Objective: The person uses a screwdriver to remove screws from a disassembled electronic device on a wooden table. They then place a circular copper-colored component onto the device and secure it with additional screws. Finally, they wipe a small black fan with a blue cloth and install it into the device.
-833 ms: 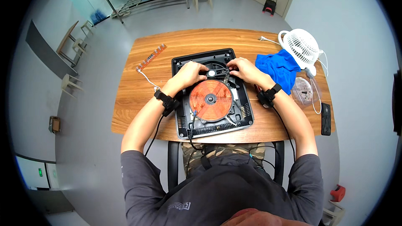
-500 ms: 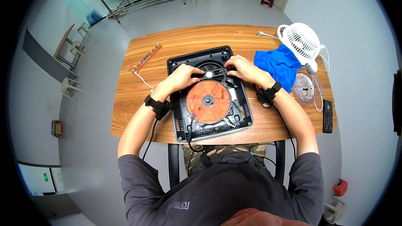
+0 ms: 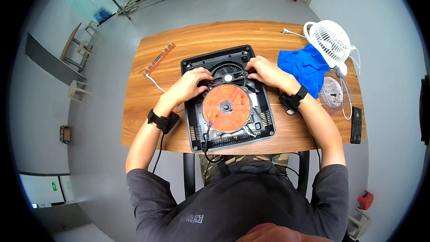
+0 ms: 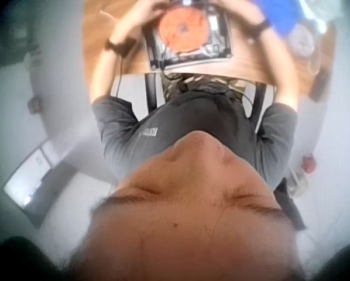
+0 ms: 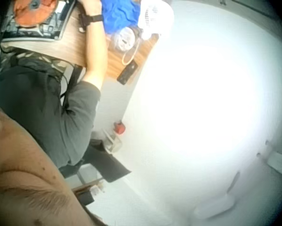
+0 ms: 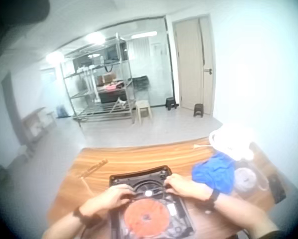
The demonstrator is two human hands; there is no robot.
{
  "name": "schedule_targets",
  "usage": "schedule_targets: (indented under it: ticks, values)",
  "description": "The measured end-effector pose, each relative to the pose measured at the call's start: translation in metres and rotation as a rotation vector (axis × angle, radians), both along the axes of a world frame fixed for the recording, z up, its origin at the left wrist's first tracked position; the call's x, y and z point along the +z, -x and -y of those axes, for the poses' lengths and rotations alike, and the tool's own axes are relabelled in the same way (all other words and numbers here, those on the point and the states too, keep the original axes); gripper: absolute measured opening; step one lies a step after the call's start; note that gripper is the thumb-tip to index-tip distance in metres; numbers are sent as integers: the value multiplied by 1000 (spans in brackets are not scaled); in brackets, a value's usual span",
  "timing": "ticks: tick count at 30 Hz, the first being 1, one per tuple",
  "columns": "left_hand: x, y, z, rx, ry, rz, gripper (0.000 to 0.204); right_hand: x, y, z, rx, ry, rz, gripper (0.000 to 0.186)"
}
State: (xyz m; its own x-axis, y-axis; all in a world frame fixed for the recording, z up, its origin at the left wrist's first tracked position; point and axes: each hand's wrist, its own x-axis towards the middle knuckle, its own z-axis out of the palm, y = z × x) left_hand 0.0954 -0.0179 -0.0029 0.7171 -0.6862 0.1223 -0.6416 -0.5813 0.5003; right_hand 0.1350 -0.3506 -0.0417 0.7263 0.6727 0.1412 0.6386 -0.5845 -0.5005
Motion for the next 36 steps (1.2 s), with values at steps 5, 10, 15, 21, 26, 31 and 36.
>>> schedule_targets:
  ticks: [5, 10, 15, 21, 26, 31, 36]
  values:
    - [5, 4, -23, 176, -46, -40, 24, -1, -3, -3, -29, -6, 2, 27]
    - [-1, 8, -23, 199, -56, -109, 16, -2, -7, -7, -39, -19, -3, 23]
    - [-2, 9, -14, 215, -27, -78, 27, -3, -8, -7, -51, -18, -7, 23]
    - [-8, 12, -12, 203, -80, -81, 28, 1, -6, -7, -27, 8, -31, 24]
    - [-11, 14, -13, 184, -67, -63, 29, 2, -4, -6, -45, -30, -70, 24]
    - [-16, 14, -10, 200, -84, -38, 31, 0, 2, -4, -23, 10, 17, 25]
    - [-13, 17, -7, 244, -88, -58, 31, 2, -1, -4, -20, 23, -25, 24]
